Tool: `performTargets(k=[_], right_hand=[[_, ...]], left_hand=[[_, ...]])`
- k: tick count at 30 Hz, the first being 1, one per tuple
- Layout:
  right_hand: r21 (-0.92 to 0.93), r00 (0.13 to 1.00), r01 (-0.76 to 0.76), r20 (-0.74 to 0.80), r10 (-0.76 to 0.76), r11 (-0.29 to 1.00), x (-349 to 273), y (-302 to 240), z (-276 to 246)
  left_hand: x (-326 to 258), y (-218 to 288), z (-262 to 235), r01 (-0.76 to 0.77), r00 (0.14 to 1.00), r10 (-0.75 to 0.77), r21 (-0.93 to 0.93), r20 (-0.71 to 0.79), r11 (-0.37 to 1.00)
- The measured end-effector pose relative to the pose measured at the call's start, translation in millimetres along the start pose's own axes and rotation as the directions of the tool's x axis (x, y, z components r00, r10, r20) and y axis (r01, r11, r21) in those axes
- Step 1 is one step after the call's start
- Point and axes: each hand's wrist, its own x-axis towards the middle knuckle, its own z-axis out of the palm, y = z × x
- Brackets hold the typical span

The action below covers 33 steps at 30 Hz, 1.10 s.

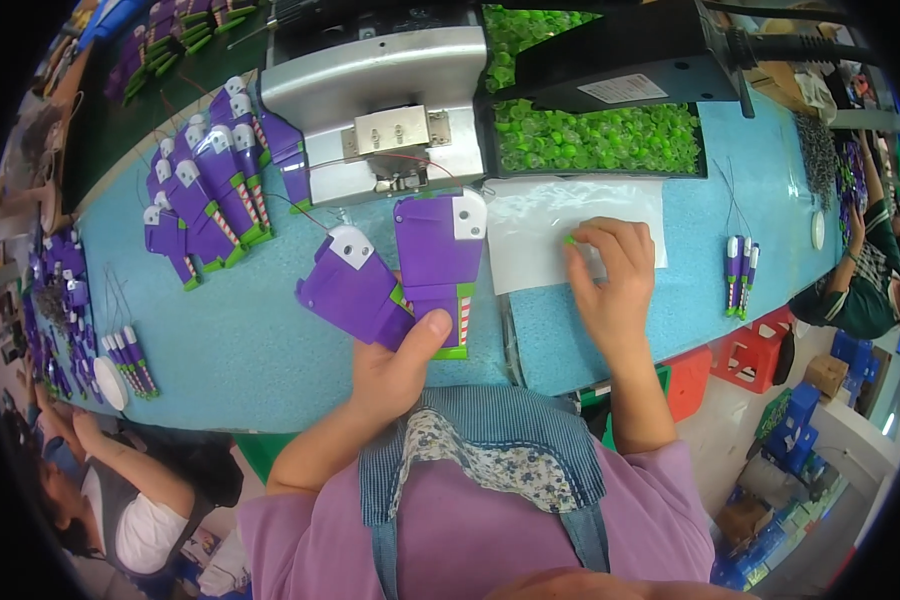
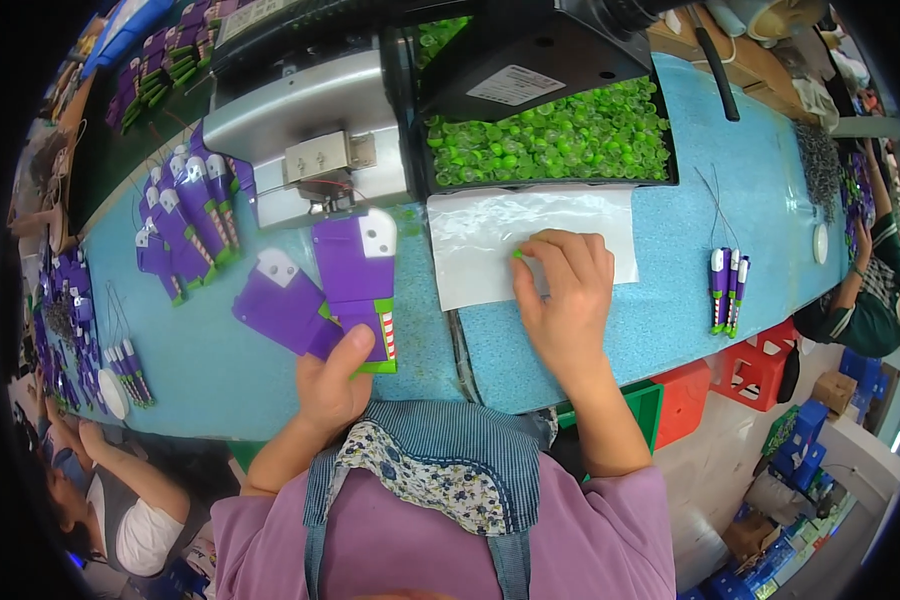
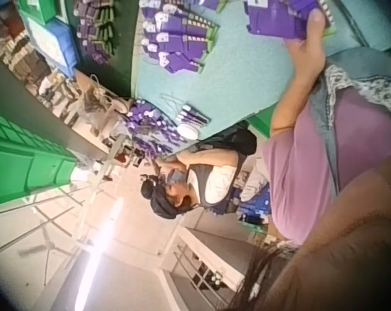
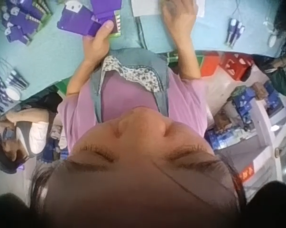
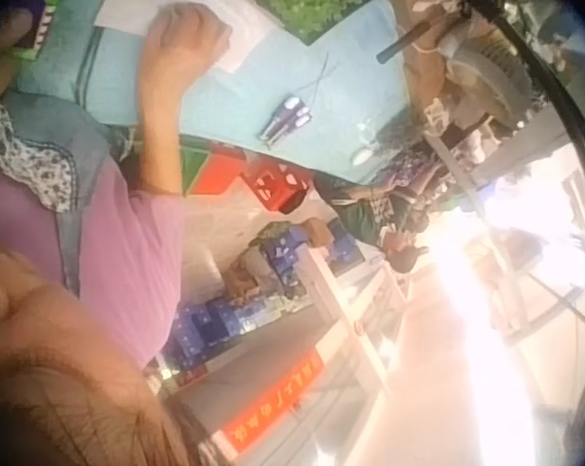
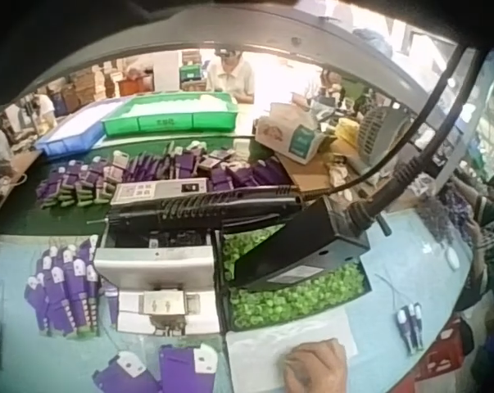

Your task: The person fastens toy components using an electric screwdriver, attaches green plastic caps onto the components by hand, and arranges the assembled pieces on the workstation table.

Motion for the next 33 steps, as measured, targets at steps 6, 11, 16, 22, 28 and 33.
performTargets(k=[6, 11, 16, 22, 28, 33], right_hand=[[-0.161, 0.999, 0.039, -0.013, -0.041, 0.986, 5.6, 5.7, 10.1], [0.126, 0.998, -0.056, 0.003, 0.056, 0.99, 6.4, -4.1, 2.3], [0.661, 0.965, -0.24, 0.241, 0.102, 0.711, -2.0, -24.1, -10.9], [0.773, 0.938, -0.289, 0.345, 0.008, 0.564, -3.3, -37.9, -10.6], [0.707, 0.956, -0.201, 0.293, -0.022, 0.679, -8.2, -41.9, -4.7], [0.712, 0.923, -0.31, 0.385, 0.02, 0.631, -12.6, -44.7, 3.8]], left_hand=[[-1.3, 0.7, 3.0, 0.005, 0.997, -0.002, -0.029, 0.081, 1.0], [-1.9, 4.0, -0.3, -0.019, 0.998, 0.002, 0.238, 0.07, 0.971], [4.7, 5.7, 6.0, -0.269, 0.963, 0.232, 0.476, 0.136, 0.837], [-2.1, -0.5, 0.4, -0.227, 0.972, 0.187, 0.384, 0.138, 0.895], [-0.3, 5.7, 6.9, -0.401, 0.916, 0.355, 0.428, 0.186, 0.81], [-2.2, 2.6, 0.7, -0.393, 0.918, 0.361, 0.486, 0.163, 0.781]])
